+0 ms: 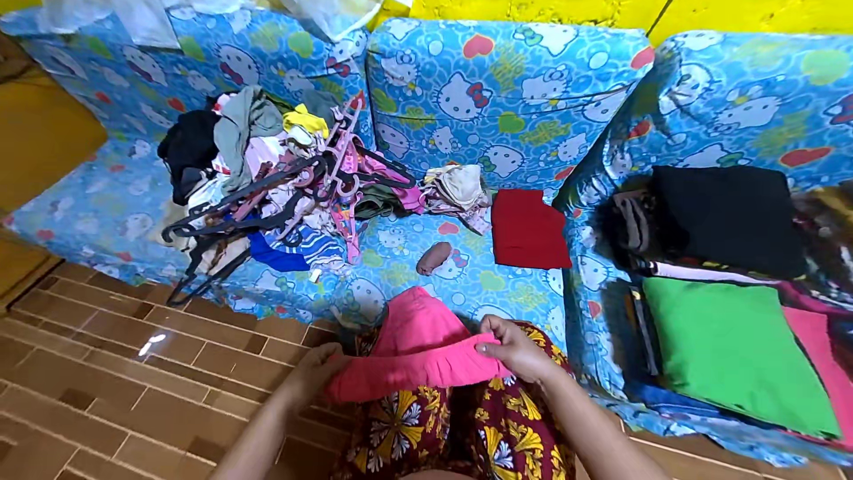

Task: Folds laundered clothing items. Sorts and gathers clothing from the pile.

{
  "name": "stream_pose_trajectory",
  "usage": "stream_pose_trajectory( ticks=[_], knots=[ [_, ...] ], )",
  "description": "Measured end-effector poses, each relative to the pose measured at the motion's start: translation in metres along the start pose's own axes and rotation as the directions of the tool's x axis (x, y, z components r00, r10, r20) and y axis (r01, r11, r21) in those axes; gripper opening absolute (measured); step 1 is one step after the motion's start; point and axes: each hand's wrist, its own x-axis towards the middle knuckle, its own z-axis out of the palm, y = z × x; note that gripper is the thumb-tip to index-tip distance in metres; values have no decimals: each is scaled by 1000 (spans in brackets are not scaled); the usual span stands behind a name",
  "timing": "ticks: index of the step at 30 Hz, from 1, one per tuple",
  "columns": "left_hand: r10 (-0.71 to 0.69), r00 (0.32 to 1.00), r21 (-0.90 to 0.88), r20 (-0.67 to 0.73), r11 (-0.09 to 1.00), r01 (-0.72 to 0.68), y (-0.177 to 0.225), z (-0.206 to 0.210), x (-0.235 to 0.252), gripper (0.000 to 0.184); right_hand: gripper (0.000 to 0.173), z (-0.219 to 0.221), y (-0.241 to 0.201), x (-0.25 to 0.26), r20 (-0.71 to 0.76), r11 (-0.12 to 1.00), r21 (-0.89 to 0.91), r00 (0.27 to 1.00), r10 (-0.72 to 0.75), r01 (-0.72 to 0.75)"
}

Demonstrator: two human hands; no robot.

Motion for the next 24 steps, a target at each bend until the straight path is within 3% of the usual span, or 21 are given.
stream_pose_trajectory(
  ticks=[2, 4, 6, 8, 10, 11, 12, 13, 14, 15, 17, 18, 20, 22, 24],
  knots=[
    [-68, 998, -39, 2, 997, 68, -16, 4, 8, 17, 19, 1, 2, 10, 1, 991, 39, 992, 129, -129],
    [-149, 988, 43, 35, 988, 148, -28, 8, 11, 23, 17, 2, 6, 16, 0, 970, 19, 971, 241, -241],
    [-228, 971, 187, 66, 959, 213, -42, 14, 14, 30, 18, 4, 11, 21, 0, 946, -121, 953, 303, -301],
    [-240, 969, 296, 61, 931, 212, -51, 21, 16, 35, 23, 9, 8, 23, -19, 884, -373, 955, 296, -282],
    [-98, 995, 388, -32, 916, 103, -56, 31, 11, 40, 31, 20, 0, 15, -76, 763, -622, 984, 164, -175],
    [57, 995, 442, -87, 897, -13, -55, 37, 4, 45, 33, 25, 3, 7, -77, 692, -720, 997, -5, -52],
    [259, 959, 512, -117, 843, -166, -57, 43, -3, 52, 31, 31, 13, -1, -39, 583, -804, 967, -251, 118],
    [453, 885, 592, -110, 745, -307, -58, 48, -8, 57, 30, 36, 27, -6, 34, 428, -864, 878, -477, 266],
    [597, 799, 656, -70, 631, -414, -59, 55, -11, 59, 33, 41, 37, -9, 117, 288, -891, 791, -601, 351],
    [691, 723, 701, -7, 519, -489, -59, 62, -12, 57, 40, 47, 45, -12, 193, 189, -898, 743, -641, 397],
    [755, 646, 733, 115, 374, -568, -59, 79, -8, 52, 55, 60, 58, -14, 296, 84, -898, 735, -610, 432],
    [754, 640, 730, 145, 356, -584, -59, 86, -5, 48, 59, 65, 63, -13, 321, 51, -903, 746, -583, 427],
    [760, 633, 740, 145, 342, -579, -60, 95, 4, 42, 49, 69, 66, -6, 335, -11, -917, 757, -561, 398],
    [763, 632, 771, 134, 320, -551, -56, 94, 10, 40, 35, 65, 60, 3, 352, -56, -913, 711, -608, 404],
    [740, 655, 782, 152, 316, -537, -49, 86, 13, 36, 28, 57, 46, 11, 384, -27, -883, 690, -613, 468]
  ],
)
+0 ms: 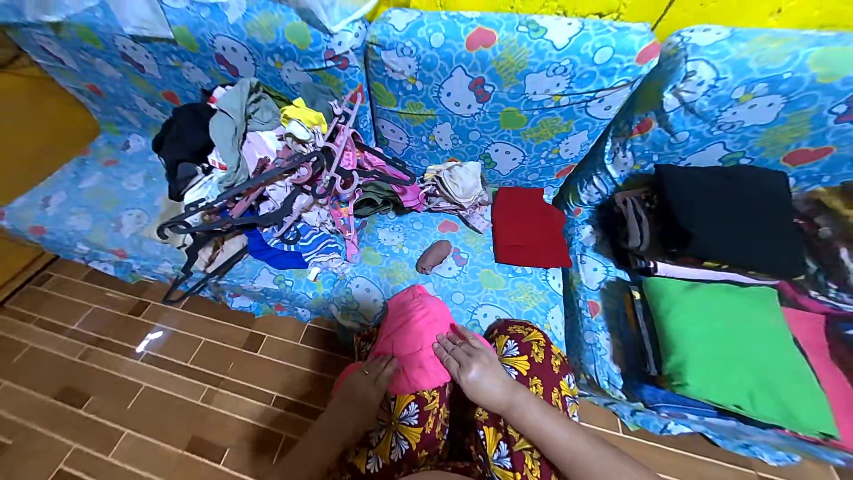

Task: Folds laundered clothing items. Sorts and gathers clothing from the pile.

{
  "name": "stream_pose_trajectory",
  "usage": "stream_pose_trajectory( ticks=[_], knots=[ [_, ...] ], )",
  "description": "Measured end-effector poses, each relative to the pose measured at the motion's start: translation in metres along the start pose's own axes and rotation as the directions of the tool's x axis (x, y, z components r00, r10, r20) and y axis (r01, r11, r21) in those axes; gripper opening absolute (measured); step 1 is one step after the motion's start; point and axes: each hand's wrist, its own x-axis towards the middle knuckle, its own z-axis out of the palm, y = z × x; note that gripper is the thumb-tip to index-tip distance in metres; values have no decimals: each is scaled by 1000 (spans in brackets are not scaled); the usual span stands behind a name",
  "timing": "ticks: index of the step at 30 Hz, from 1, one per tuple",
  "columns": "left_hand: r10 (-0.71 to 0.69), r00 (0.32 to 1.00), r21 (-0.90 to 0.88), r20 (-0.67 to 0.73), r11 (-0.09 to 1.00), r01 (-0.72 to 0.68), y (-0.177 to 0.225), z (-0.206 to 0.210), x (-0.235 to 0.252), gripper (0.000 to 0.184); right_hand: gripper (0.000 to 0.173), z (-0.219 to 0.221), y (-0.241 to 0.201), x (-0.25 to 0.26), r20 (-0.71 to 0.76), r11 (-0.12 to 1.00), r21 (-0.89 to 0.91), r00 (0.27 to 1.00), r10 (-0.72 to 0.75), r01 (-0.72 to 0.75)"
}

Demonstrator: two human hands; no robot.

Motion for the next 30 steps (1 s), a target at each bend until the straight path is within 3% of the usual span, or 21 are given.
stream_pose_trajectory(
  ticks=[3, 6, 8, 10, 12, 14, 16, 17, 18, 20, 21, 22, 25, 27, 30],
  knots=[
    [-62, 988, -85, 143, 994, 75, -4, -27, 14, 32, 24, -29, 16, 21, 224, 971, 237, 974, -20, -34],
    [-143, 944, -157, 298, 968, 196, -3, -50, 31, 26, 25, -64, 26, 48, 613, 912, 343, 789, -36, -225],
    [-220, 833, -205, 508, 908, 365, -9, -64, 46, 26, 20, -72, 35, 64, 730, 874, 347, 683, -24, -341],
    [-266, 748, -269, 608, 818, 509, -25, -63, 55, 32, 16, -65, 49, 70, 738, 791, 409, 675, 7, -456],
    [-303, 722, -352, 622, 715, 604, -45, -47, 55, 37, 18, -46, 65, 69, 713, 621, 512, 697, 78, -593],
    [-364, 634, -341, 683, 608, 717, -59, -31, 56, 40, 17, -27, 74, 66, 744, 469, 500, 638, 199, -729],
    [-452, 532, -238, 716, 558, 795, -64, -20, 56, 40, 22, -19, 71, 67, 767, 509, 336, 544, 340, -793],
    [-507, 526, -189, 683, 572, 798, -61, -20, 55, 40, 27, -22, 63, 65, 727, 578, 244, 541, 422, -778],
    [-555, 577, -167, 600, 618, 768, -54, -23, 52, 40, 29, -24, 52, 58, 617, 661, 195, 615, 492, -725],
    [-550, 787, -170, 280, 778, 605, -32, -27, 37, 36, 22, -16, 27, 32, 129, 862, 180, 880, 457, -474],
    [-468, 879, -152, 90, 866, 477, -20, -26, 29, 32, 21, -10, 19, 22, -79, 933, 126, 935, 347, -336],
    [-369, 929, -114, -27, 925, 364, -8, -24, 23, 31, 23, -6, 10, 16, -176, 969, 74, 953, 247, -237],
    [-158, 982, -14, -105, 987, 157, 17, 1, 20, 36, 35, 6, -13, 7, -100, 991, -27, 987, 129, -132],
    [-184, 983, -27, -2, 983, 184, 21, 13, 27, 51, 42, 17, -18, 10, 3, 987, -51, 989, 151, -151],
    [-255, 954, -30, 160, 964, 263, 13, 6, 49, 61, 39, 24, -5, 23, 9, 983, -105, 988, 154, -153]
  ],
)
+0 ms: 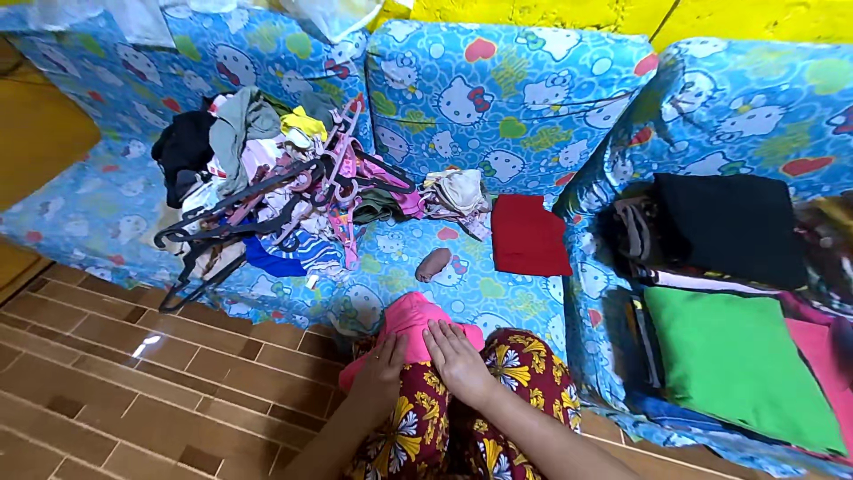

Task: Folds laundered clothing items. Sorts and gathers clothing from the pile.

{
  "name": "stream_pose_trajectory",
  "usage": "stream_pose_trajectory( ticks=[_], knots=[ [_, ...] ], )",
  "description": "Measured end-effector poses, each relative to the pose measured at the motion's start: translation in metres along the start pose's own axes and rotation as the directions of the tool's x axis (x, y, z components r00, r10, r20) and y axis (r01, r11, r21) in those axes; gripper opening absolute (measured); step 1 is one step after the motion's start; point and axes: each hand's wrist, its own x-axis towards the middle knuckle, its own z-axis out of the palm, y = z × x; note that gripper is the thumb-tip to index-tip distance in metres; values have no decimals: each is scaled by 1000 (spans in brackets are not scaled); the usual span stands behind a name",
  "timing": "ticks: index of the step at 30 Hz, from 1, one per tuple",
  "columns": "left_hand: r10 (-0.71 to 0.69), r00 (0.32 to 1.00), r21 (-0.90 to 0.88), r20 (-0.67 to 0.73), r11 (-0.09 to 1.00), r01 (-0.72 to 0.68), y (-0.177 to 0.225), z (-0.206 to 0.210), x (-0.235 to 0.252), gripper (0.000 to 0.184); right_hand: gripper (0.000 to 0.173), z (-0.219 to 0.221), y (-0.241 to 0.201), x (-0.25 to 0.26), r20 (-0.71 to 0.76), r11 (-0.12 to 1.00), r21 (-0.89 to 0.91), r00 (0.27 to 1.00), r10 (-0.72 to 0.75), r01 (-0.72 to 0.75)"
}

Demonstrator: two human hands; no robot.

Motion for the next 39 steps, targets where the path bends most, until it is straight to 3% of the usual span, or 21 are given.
stream_pose_trajectory(
  ticks=[2, 5, 9, 11, 13, 15, 18, 21, 22, 23, 25, 26, 27, 28, 30, 32, 33, 34, 35, 36, 39],
  knots=[
    [-97, 967, 17, 235, 995, 95, 2, -21, 14, 61, 31, -7, 9, 12, 6, 1000, -11, 1000, -19, 19],
    [-110, 915, 73, 389, 993, 88, -1, -45, 24, 43, 12, -26, 13, 26, 25, 998, -18, 998, -54, 54],
    [-14, 905, 87, 426, 996, -25, 3, -71, 24, 24, 10, -62, 10, 33, 238, 998, 64, 971, -8, -8],
    [-54, 841, 47, 539, 998, 34, 1, -79, 31, 26, 15, -81, 13, 44, 483, 985, 133, 875, 34, -112],
    [-91, 774, -38, 627, 988, 147, -9, -83, 43, 30, 21, -93, 22, 64, 721, 954, 175, 692, 45, -245],
    [-70, 768, -193, 636, 950, 247, -31, -74, 50, 35, 30, -91, 36, 79, 819, 911, 200, 571, 46, -362],
    [-162, 734, -330, 660, 815, 476, -56, -50, 55, 40, 32, -61, 62, 83, 846, 797, 273, 529, 68, -539],
    [-318, 695, -279, 645, 749, 602, -68, -33, 55, 37, 37, -42, 68, 75, 837, 700, 210, 496, 233, -683],
    [-361, 716, -229, 597, 780, 583, -66, -34, 53, 37, 39, -43, 64, 71, 800, 708, 177, 519, 301, -683],
    [-389, 766, -183, 512, 822, 539, -60, -38, 48, 39, 39, -46, 57, 63, 722, 741, 168, 593, 356, -651],
    [-348, 906, -123, 242, 915, 385, -41, -43, 29, 42, 27, -40, 38, 35, 314, 872, 207, 874, 370, -443],
    [-260, 962, -117, 78, 956, 268, -30, -40, 18, 40, 23, -33, 29, 23, 73, 933, 192, 952, 298, -306],
    [-148, 987, -100, -58, 985, 141, -19, -33, 8, 37, 23, -29, 19, 15, -74, 966, 160, 974, 216, -202],
    [-47, 990, -76, -135, 996, 37, -8, -24, 2, 37, 26, -27, 8, 9, -121, 981, 140, 981, 153, -136],
    [100, 967, -8, -232, 994, -105, 3, 4, -3, 43, 37, -20, -13, 0, -60, 991, 102, 993, 98, -92],
    [92, 967, 20, -237, 996, -90, 5, 22, 4, 50, 47, -11, -24, 0, 68, 989, 61, 989, 130, -135],
    [20, 991, 2, -131, 1000, -20, 7, 15, 11, 53, 50, -8, -24, 4, 113, 986, 49, 982, 154, -161],
    [-100, 992, -5, 83, 995, 100, 12, -2, 22, 57, 52, -7, -22, 9, 159, 981, 40, 970, 182, -190],
    [-222, 912, 33, 345, 974, 225, 17, -22, 37, 65, 54, -10, -19, 16, 231, 973, 32, 948, 217, -230],
    [-292, 818, 79, 496, 953, 292, 18, -33, 51, 72, 54, -13, -16, 23, 309, 961, 18, 916, 256, -274],
    [-362, 696, 166, 620, 928, 334, 14, -45, 75, 86, 55, -24, -7, 45, 529, 919, -57, 768, 360, -391]
  ],
)
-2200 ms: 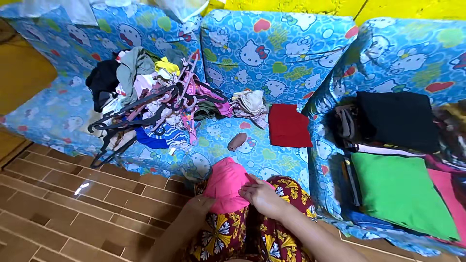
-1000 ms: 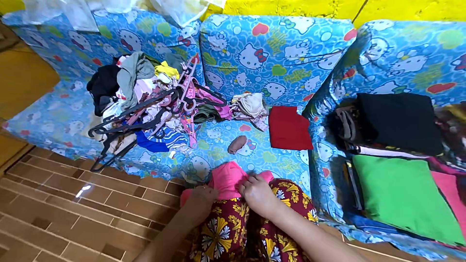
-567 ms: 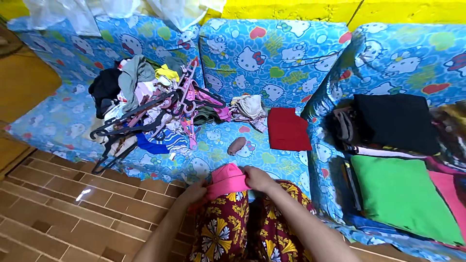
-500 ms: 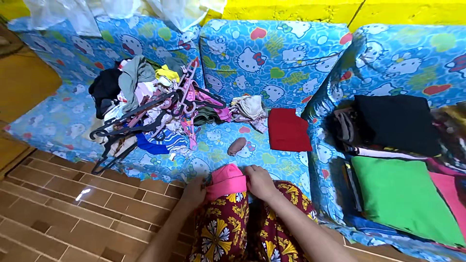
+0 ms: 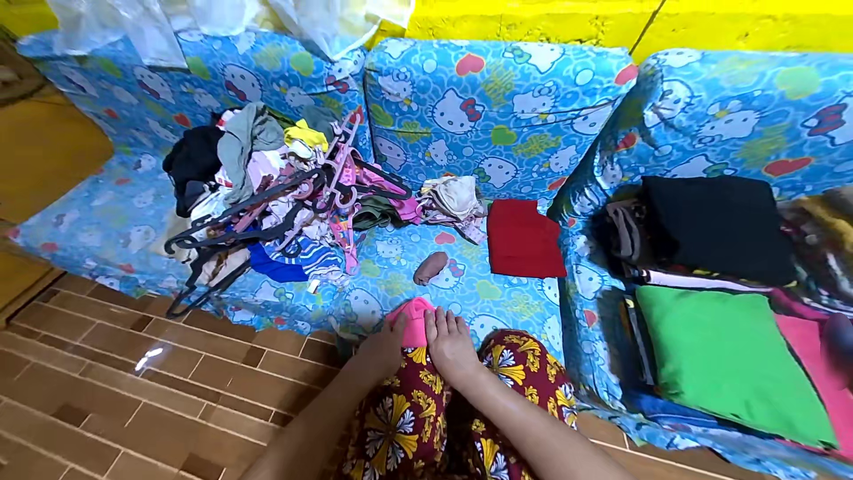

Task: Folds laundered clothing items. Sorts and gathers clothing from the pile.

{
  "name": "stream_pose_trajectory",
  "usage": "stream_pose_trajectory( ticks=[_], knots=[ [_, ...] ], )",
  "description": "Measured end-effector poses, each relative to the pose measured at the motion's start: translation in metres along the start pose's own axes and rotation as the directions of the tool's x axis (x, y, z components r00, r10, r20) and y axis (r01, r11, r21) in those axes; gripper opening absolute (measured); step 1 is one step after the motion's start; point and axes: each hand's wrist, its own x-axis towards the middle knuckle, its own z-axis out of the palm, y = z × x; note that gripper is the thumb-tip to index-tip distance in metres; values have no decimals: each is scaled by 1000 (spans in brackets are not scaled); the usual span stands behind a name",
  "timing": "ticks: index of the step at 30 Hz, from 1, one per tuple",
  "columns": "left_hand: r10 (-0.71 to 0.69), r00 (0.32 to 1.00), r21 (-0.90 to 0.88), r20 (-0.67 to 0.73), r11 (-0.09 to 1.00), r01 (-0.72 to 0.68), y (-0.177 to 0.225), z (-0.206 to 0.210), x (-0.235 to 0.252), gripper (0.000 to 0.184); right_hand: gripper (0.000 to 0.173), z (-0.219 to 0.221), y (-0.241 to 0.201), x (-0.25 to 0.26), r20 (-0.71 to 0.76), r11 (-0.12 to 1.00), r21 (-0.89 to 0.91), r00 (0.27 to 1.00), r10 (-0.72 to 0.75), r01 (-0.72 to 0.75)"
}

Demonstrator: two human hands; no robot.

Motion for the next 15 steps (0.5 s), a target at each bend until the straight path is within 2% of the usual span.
stream_pose_trajectory(
  ticks=[3, 6, 9, 12, 14, 15],
  knots=[
    [-2, 997, 53, 81, 999, -3, 0, -18, 5, 92, 52, -17, -2, 8, 174, 994, -20, 978, 112, -111],
    [48, 998, 65, 47, 997, -51, 4, -36, 6, 85, 49, -34, -6, 7, 294, 975, -19, 931, 215, -219],
    [125, 985, 31, -119, 992, -122, 12, -50, 6, 71, 43, -48, -4, 2, 404, 950, 59, 877, 259, -308],
    [185, 938, -89, -292, 972, -219, 32, -60, 0, 52, 37, -56, 4, -1, 429, 923, 179, 871, 239, -341],
    [215, 861, -258, -460, 896, -362, 46, -59, -5, 45, 37, -59, 11, 0, 393, 878, 309, 890, 232, -366],
    [208, 787, -340, -581, 816, -467, 51, -54, -2, 41, 36, -60, 16, 0, 353, 835, 403, 906, 235, -374]
  ],
)
